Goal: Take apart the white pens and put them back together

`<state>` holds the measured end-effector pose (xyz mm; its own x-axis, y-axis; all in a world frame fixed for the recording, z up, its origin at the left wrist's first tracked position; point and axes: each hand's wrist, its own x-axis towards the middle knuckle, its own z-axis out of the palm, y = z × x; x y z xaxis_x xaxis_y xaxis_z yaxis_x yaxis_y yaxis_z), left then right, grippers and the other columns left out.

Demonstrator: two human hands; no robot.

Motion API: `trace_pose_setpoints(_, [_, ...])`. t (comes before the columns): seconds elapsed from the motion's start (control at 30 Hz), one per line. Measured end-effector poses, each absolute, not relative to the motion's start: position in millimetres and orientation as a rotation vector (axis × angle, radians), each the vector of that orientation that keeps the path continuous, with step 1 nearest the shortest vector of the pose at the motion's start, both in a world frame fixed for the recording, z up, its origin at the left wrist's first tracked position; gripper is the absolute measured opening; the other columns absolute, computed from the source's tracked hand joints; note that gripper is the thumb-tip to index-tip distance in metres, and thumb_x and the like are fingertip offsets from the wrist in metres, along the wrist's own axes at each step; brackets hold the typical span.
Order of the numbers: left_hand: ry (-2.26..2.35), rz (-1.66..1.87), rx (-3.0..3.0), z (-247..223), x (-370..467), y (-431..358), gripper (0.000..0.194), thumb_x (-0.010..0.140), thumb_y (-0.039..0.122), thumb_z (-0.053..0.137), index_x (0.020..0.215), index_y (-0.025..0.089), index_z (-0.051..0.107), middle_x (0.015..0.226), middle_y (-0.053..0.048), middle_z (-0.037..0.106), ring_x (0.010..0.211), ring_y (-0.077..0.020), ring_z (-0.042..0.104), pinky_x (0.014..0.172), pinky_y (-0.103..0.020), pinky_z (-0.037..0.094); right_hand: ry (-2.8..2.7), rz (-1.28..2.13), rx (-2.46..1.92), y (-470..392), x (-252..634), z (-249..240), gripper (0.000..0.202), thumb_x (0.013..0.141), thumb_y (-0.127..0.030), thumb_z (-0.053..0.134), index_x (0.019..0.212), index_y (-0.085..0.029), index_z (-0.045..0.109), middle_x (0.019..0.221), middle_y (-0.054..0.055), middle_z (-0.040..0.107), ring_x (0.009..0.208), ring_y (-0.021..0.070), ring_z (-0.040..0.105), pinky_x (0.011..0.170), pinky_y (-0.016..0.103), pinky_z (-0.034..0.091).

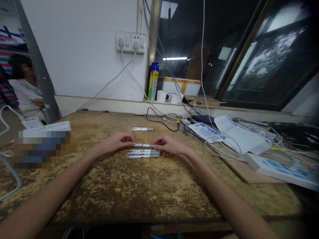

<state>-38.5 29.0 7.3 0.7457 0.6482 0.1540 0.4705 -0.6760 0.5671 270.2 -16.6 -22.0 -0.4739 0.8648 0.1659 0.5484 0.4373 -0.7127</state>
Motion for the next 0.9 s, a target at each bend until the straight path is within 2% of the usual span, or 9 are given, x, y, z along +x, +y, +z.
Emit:
trace_pose_setpoints(0.2, [0.822,0.391,2.390,7,-40,32,0.033,0.095,0.051,0.064,0.098,0.020,0.074,0.090,-0.004,0.075,0.083,-0.0204,0.066,0.076,-0.030,0.047,-2.249,0.848,-1.205,-15,274,-19,0.029,0.092,-0.036,0.067,0.108,-0.015,0.078,0.098,0.009,0.077,0.081,0.0184,0.065,0.075,0.031,0.051])
trace_pose_setpoints(0.37, [0.812,0.431,2.491,10,-40,28,0.043,0.102,0.055,0.051,0.093,0.020,0.075,0.089,-0.003,0.074,0.083,-0.0201,0.064,0.077,-0.029,0.045,-2.245,0.843,-1.193,-19,272,-15,0.029,0.095,-0.037,0.063,0.107,-0.015,0.077,0.099,0.008,0.077,0.085,0.0184,0.066,0.078,0.029,0.050])
trace_pose_setpoints(0.6, [0.834,0.489,2.506,7,-39,29,0.047,0.106,0.053,0.043,0.096,0.021,0.075,0.094,-0.003,0.075,0.088,-0.0211,0.066,0.082,-0.029,0.046,-2.143,0.590,-1.358,-18,270,-9,0.032,0.099,-0.036,0.050,0.080,-0.015,0.065,0.075,0.002,0.064,0.069,0.0145,0.054,0.065,0.026,0.037])
trace_pose_setpoints(0.67, [0.882,0.529,2.538,4,-40,32,0.046,0.105,0.053,0.044,0.096,0.020,0.074,0.092,-0.003,0.074,0.086,-0.0216,0.064,0.079,-0.029,0.045,-2.110,0.477,-1.450,-16,272,-11,0.038,0.100,-0.038,0.047,0.073,-0.016,0.062,0.067,0.000,0.059,0.064,0.0141,0.050,0.062,0.027,0.033])
trace_pose_setpoints(0.73, [0.964,0.601,2.566,0,-41,36,0.043,0.104,0.053,0.046,0.093,0.019,0.071,0.088,-0.003,0.072,0.082,-0.0215,0.062,0.074,-0.029,0.042,-2.064,0.371,-1.516,-13,275,-16,0.041,0.102,-0.038,0.046,0.070,-0.017,0.060,0.067,0.001,0.059,0.063,0.0141,0.051,0.062,0.027,0.032])
trace_pose_setpoints(0.9, [1.009,0.781,2.597,-11,-44,45,0.045,0.103,0.050,0.046,0.074,0.019,0.057,0.077,-0.001,0.061,0.077,-0.0201,0.056,0.071,-0.029,0.037,-2.007,0.253,-1.544,-6,280,-22,0.019,0.097,-0.025,0.053,0.088,-0.015,0.066,0.083,0.005,0.070,0.075,0.0159,0.059,0.070,0.026,0.038])
